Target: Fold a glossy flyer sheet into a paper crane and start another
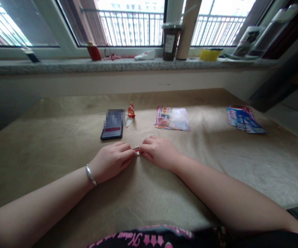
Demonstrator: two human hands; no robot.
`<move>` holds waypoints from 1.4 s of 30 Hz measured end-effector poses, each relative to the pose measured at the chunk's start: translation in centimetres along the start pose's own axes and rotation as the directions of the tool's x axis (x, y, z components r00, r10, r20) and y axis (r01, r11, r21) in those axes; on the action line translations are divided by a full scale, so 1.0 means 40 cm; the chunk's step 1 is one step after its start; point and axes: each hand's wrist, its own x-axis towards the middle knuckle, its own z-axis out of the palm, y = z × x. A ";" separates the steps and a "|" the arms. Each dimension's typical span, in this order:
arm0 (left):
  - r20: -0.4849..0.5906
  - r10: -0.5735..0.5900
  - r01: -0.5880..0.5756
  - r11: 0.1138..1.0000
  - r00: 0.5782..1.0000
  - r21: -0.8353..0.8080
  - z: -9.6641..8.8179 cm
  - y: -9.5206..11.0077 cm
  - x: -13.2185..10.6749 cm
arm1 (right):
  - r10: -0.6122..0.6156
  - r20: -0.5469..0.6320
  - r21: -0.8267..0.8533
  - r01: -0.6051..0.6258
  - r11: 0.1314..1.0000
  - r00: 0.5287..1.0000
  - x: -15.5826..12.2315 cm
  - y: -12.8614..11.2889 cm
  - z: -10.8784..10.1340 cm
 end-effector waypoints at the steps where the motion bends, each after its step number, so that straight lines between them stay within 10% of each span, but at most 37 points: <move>1: -0.001 -0.003 0.003 1.000 1.000 -0.002 0.002 0.000 0.001 | 0.017 0.004 0.019 -0.017 1.000 1.000 0.000 0.003 0.001; 27: 0.050 -0.040 0.047 0.988 0.998 -0.145 0.008 -0.013 0.002 | 0.192 0.014 0.182 -0.191 0.965 0.981 0.006 0.009 0.014; 42: 0.049 0.035 -0.021 0.968 0.998 -0.251 -0.008 -0.034 -0.001 | 0.051 0.007 0.049 -0.051 0.997 0.999 0.001 -0.002 -0.001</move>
